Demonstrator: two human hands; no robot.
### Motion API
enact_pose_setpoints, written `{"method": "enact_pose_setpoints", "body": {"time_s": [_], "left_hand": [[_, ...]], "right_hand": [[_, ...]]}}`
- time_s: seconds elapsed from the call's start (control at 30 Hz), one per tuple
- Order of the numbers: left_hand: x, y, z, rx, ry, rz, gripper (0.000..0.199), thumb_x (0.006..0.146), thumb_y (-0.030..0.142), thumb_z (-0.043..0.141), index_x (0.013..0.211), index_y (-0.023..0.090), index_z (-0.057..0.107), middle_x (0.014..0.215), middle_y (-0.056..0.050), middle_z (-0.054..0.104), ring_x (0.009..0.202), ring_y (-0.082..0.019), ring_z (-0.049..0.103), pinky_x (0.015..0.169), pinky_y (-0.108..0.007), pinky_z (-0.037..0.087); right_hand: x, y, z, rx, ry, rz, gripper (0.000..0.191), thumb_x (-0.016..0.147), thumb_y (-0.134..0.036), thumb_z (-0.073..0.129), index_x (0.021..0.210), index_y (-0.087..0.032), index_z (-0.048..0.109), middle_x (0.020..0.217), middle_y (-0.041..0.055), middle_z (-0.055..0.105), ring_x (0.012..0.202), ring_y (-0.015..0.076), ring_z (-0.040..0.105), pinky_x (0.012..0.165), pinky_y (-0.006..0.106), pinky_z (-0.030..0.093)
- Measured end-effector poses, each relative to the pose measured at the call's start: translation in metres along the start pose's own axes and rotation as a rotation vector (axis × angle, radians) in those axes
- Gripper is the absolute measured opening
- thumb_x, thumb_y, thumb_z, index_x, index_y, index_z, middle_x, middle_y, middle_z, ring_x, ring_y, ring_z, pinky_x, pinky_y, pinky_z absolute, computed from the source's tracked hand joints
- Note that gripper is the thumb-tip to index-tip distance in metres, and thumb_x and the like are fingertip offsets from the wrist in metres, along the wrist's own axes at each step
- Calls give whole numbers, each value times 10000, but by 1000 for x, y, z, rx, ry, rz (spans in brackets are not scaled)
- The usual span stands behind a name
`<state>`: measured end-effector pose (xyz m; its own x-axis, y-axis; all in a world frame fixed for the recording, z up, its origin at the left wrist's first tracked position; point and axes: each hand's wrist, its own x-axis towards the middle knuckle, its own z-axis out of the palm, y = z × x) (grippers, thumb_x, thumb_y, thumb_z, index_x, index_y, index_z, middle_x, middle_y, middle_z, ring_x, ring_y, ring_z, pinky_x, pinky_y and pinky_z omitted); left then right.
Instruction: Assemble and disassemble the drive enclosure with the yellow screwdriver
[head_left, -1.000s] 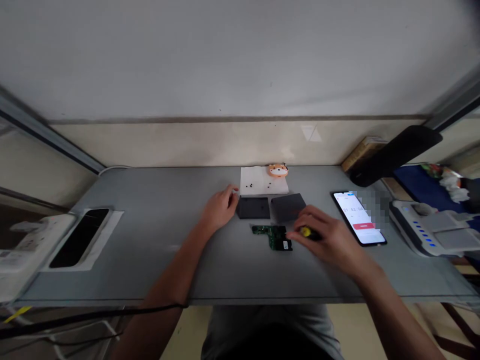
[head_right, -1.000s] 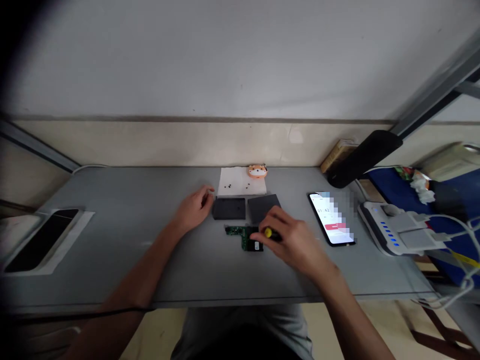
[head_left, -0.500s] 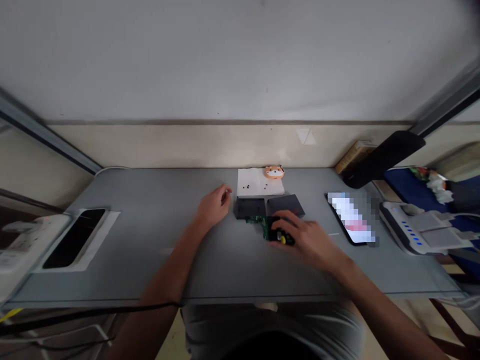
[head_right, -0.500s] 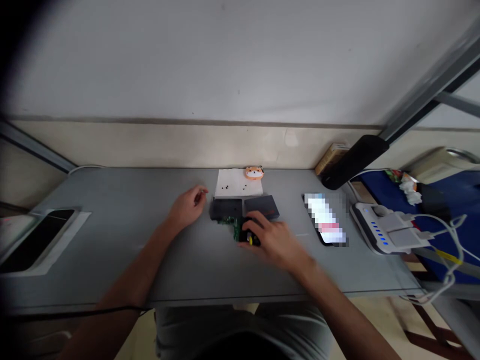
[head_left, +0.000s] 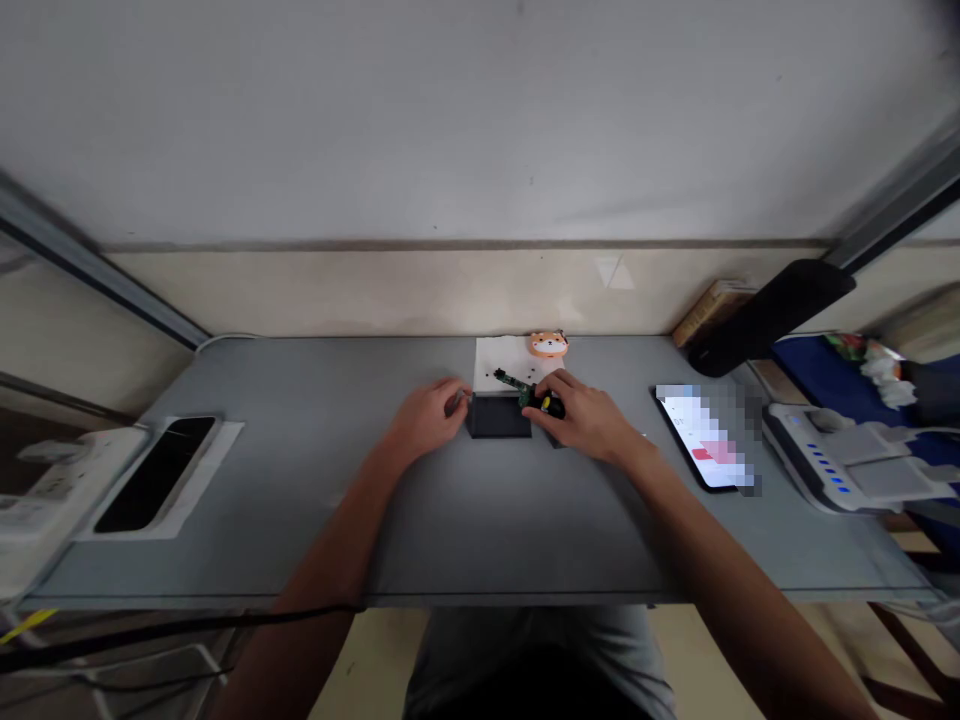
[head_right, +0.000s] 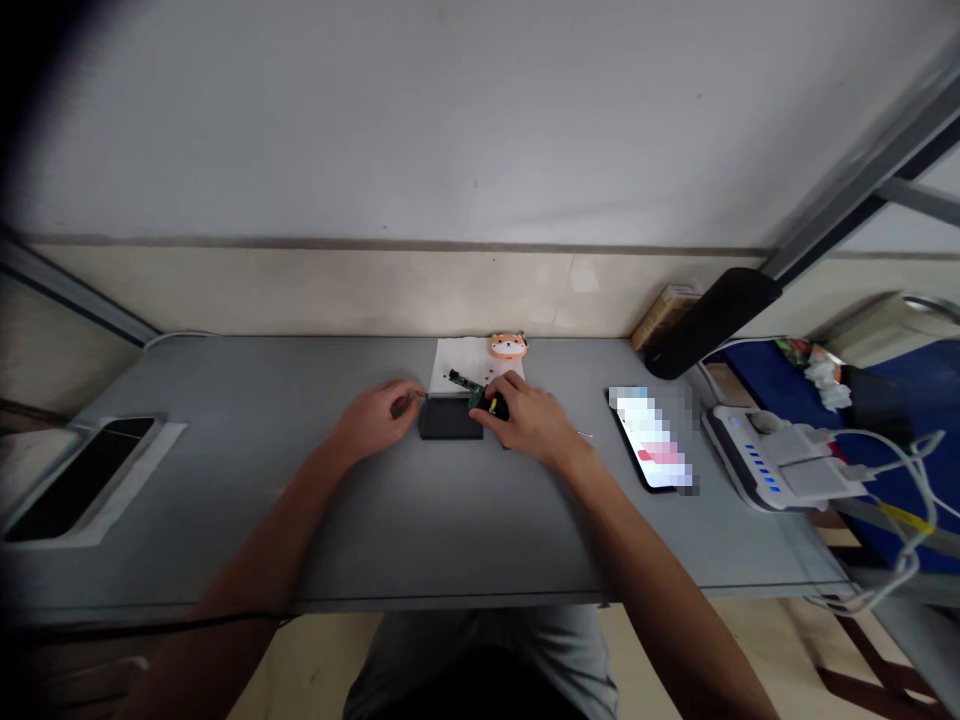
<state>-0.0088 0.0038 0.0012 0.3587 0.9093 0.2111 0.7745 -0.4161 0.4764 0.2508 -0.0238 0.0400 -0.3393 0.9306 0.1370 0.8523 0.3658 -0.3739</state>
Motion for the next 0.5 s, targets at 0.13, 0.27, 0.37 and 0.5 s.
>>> {"method": "enact_pose_setpoints", "body": {"time_s": [0.13, 0.27, 0.37, 0.5], "left_hand": [[0, 2, -1, 18, -32, -33, 195, 903, 211, 531, 999, 218, 700, 828, -34, 692, 723, -192, 639, 746, -311, 514], [0, 2, -1, 32, -57, -8, 195, 889, 188, 535, 984, 224, 701, 788, -27, 682, 713, -192, 632, 738, -312, 512], [0, 3, 0, 56, -72, -6, 189, 890, 183, 543, 981, 224, 703, 779, -27, 678, 714, -191, 635, 735, -306, 510], [-1, 5, -1, 65, -96, -22, 184, 913, 198, 538, 986, 215, 706, 800, -44, 689, 721, -203, 646, 728, -316, 508]], "right_hand": [[-4, 1, 1, -95, -1, -42, 256, 943, -454, 645, 1085, -243, 670, 1237, 80, 696, 764, 199, 697, 617, 312, 436], [-8, -2, 6, -179, -33, -140, 266, 942, -439, 656, 1138, -266, 702, 1331, 78, 680, 702, 179, 689, 593, 317, 425], [-7, -5, 7, -205, -43, -183, 274, 944, -439, 659, 1152, -270, 716, 1355, 69, 679, 684, 171, 690, 573, 313, 421], [-4, -8, 8, -231, -40, -200, 275, 946, -432, 663, 1154, -264, 728, 1351, 72, 685, 697, 184, 704, 542, 308, 415]]}}
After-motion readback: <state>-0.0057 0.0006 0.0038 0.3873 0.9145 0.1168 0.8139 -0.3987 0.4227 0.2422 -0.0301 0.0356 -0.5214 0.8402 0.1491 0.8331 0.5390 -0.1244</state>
